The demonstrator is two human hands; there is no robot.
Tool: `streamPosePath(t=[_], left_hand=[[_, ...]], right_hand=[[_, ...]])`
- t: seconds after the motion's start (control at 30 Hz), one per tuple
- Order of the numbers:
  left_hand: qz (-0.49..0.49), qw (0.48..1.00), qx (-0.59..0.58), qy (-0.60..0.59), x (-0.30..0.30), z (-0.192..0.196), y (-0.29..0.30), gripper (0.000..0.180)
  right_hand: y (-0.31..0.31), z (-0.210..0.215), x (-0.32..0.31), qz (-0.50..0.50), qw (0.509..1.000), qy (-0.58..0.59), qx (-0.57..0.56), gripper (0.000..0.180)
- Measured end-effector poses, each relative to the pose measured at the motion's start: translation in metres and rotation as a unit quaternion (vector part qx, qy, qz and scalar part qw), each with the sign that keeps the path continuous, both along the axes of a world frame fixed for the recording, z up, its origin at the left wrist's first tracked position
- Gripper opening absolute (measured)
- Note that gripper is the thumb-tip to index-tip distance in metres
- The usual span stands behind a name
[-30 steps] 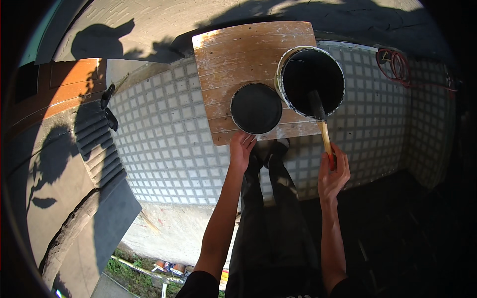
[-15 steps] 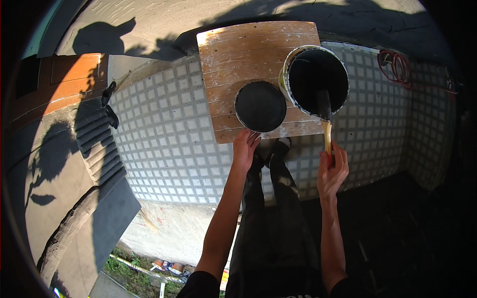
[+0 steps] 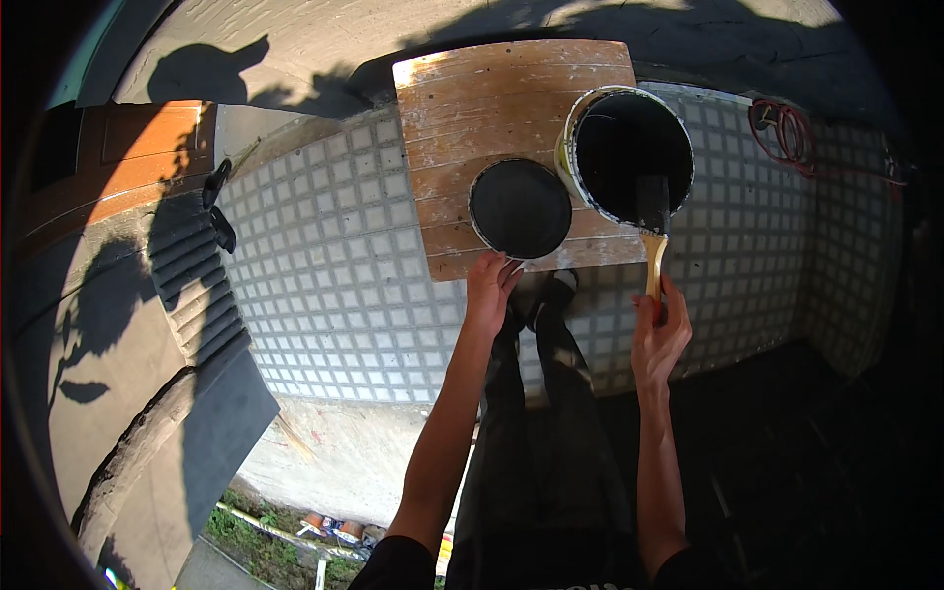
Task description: Apply black paint to a surface using a brush and dip the brush into a paint bucket periodically.
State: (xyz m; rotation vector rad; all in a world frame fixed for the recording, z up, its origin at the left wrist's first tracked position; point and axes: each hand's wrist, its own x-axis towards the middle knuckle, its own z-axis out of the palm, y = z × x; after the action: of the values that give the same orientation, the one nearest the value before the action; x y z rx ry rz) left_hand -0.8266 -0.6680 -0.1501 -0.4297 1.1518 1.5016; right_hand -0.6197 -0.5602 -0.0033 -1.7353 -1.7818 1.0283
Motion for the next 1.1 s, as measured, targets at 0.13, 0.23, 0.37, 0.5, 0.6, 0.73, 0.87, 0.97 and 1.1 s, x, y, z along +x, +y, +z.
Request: streamPosePath(t=[0.13, 0.23, 0.37, 0.5, 0.6, 0.73, 0.87, 0.97, 1.1], left_hand=[[0.005, 1.000, -0.006, -0.003, 0.003, 0.005, 0.004, 0.014], [0.011, 1.000, 0.005, -0.016, 0.005, 0.008, 0.005, 0.015], [0.015, 1.000, 0.012, -0.015, 0.007, 0.011, 0.004, 0.018], [0.020, 0.999, 0.014, -0.028, 0.010, 0.014, 0.007, 0.019], [0.029, 0.999, 0.023, -0.040, 0.010, 0.017, 0.004, 0.021], [0.041, 0.996, 0.051, -0.063, 0.011, 0.021, 0.004, 0.028], [0.048, 0.995, 0.061, -0.065, 0.011, 0.025, 0.003, 0.027], [0.062, 0.992, 0.058, -0.090, 0.010, 0.024, 0.002, 0.027], [0.066, 0.992, 0.055, -0.092, 0.011, 0.029, 0.003, 0.029]], right_hand=[[-0.001, -0.003, 0.002, -0.002, 1.000, -0.011, -0.006, 0.038], [0.000, -0.005, 0.003, -0.016, 1.000, -0.007, -0.020, 0.038], [0.008, 0.010, -0.014, -0.061, 0.994, 0.042, -0.085, 0.039], [0.019, 0.008, -0.006, -0.120, 0.974, 0.137, -0.136, 0.040], [0.022, 0.011, -0.001, -0.138, 0.959, 0.178, -0.170, 0.040], [0.015, 0.032, -0.007, -0.102, 0.979, 0.123, -0.128, 0.041], [-0.007, 0.047, -0.013, 0.012, 0.996, 0.057, -0.065, 0.042], [-0.019, 0.053, -0.031, 0.074, 0.994, 0.031, -0.072, 0.041], [-0.030, 0.028, -0.049, 0.134, 0.986, -0.022, -0.097, 0.038]])
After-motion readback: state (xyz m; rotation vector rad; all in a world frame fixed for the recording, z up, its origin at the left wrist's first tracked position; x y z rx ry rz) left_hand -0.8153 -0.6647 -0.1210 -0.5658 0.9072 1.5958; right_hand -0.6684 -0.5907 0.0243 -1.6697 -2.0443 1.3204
